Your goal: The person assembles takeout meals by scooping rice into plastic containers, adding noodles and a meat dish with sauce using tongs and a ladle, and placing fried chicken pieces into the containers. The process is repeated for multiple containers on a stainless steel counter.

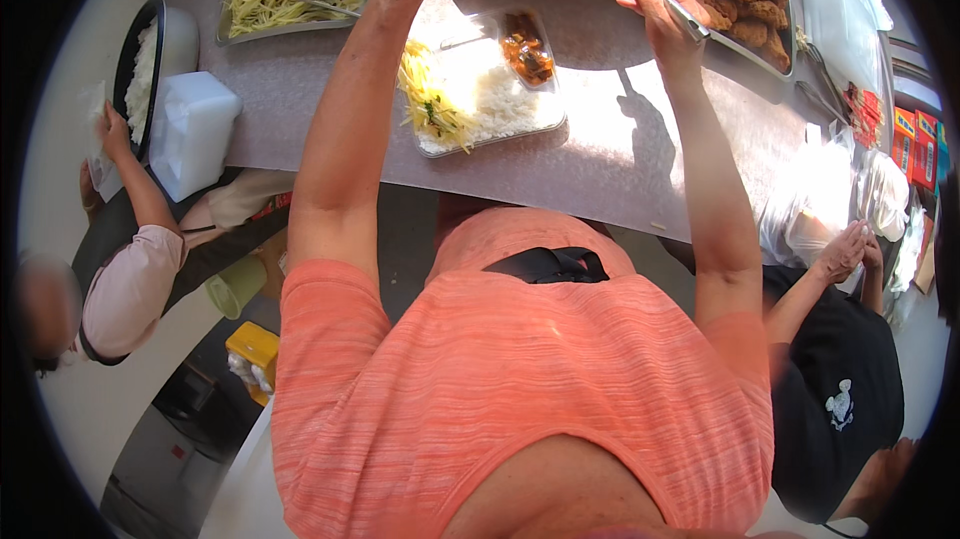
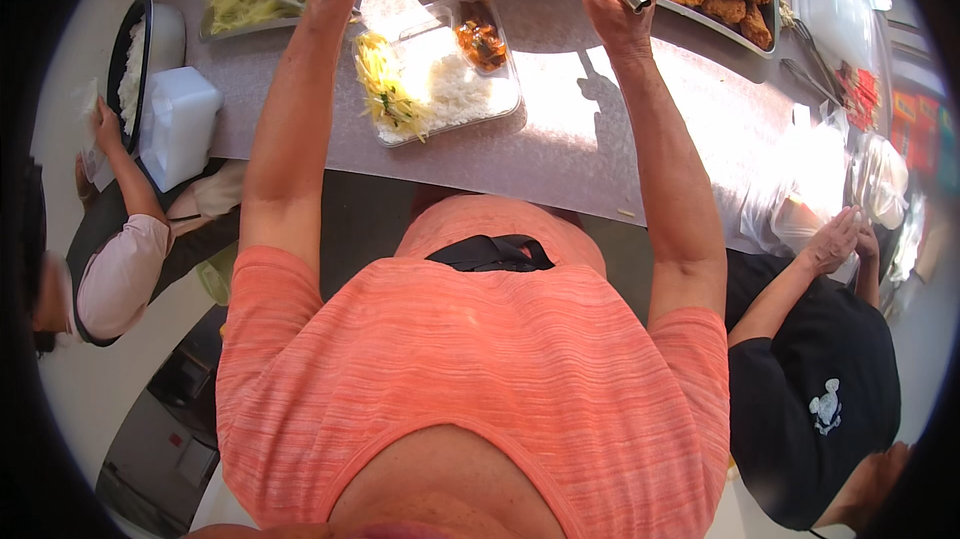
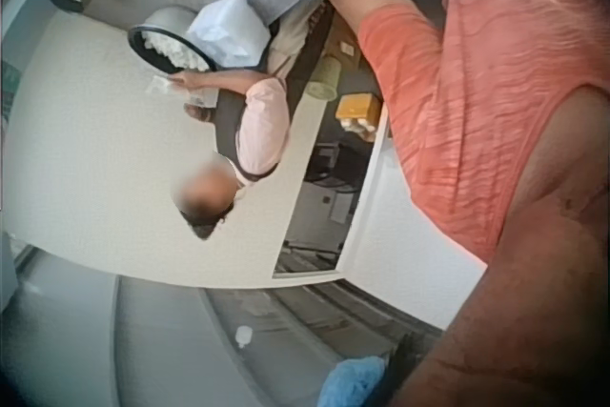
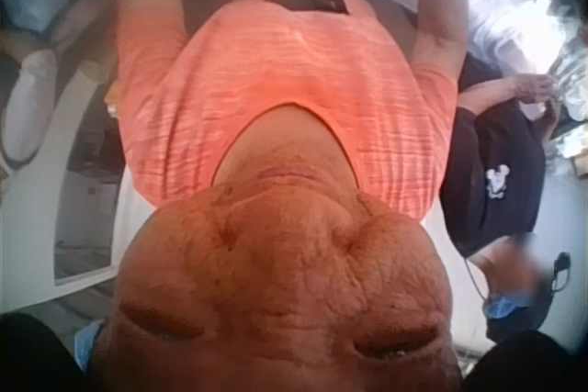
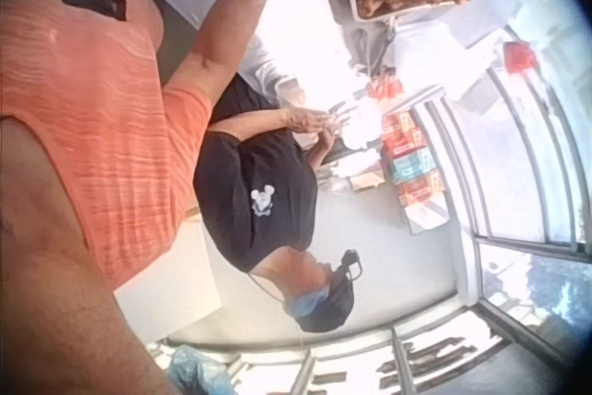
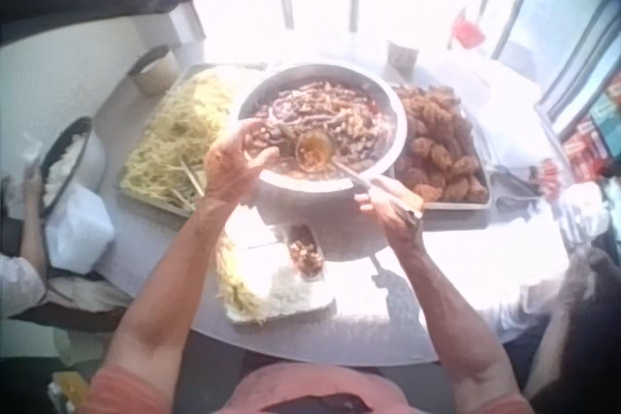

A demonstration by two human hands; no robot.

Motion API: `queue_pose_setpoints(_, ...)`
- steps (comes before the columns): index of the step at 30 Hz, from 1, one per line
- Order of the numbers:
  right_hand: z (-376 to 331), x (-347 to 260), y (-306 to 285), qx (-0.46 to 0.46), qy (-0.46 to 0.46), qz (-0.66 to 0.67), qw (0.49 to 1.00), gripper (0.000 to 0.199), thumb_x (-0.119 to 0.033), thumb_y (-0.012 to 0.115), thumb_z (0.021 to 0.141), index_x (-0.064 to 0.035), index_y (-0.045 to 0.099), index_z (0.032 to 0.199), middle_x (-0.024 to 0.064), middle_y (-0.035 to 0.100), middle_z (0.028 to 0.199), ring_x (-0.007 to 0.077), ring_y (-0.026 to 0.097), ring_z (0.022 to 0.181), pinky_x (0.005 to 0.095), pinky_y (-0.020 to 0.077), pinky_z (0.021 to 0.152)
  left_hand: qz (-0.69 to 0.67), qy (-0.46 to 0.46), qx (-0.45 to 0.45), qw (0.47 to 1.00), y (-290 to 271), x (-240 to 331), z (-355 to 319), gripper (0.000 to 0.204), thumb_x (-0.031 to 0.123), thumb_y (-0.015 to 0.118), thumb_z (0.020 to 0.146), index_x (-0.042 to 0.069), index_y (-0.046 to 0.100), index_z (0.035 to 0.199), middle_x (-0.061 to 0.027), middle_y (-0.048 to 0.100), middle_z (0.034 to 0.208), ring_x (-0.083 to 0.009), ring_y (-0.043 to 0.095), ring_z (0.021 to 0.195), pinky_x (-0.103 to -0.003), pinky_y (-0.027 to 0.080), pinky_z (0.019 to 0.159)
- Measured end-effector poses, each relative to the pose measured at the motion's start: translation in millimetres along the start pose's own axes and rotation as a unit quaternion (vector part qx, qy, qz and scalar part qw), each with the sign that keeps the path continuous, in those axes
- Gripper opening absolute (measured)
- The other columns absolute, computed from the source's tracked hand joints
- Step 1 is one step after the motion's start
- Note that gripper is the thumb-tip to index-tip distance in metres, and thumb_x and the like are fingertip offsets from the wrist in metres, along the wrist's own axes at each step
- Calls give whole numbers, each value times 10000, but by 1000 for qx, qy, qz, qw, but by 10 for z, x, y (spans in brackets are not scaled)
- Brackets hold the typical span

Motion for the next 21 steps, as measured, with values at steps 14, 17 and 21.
queue_pose_setpoints(14, -1088, 580, 407, -103, 281, -259, 919, 406, -105, 572, 817, 72, 512, 1177, 62, 621, 742, 89, 584, 628, 211, 477, 575, -282, -511, -44, 810, -364, -961, -2206, 738, 366, 603, 870, 3, 226, 1391, -138, 545, 1153, -182, 537, 996, -317, 453, 817)
queue_pose_setpoints(17, -1098, 426, 487, -85, 339, -215, 912, 429, -93, 555, 805, 72, 499, 1198, 60, 614, 738, 97, 589, 634, 213, 485, 589, -287, -492, -50, 820, -286, -870, -2210, 779, 385, 610, 862, 0, 198, 1399, -152, 541, 1156, -190, 544, 990, -322, 459, 813)
queue_pose_setpoints(21, -1188, 348, 376, -30, 376, -189, 907, 434, -75, 536, 795, 55, 503, 1208, 71, 617, 781, 102, 598, 668, 226, 506, 615, -303, -479, -78, 820, -179, -814, -2164, 790, 385, 621, 853, -3, 200, 1398, -169, 525, 1166, -205, 541, 1004, -335, 472, 806)
Point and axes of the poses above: each hand's wrist, its own z-axis towards the middle knuckle, its own y-axis out of the palm, x = y × z, the point moved 4 cm from there along z, towards the middle knuckle
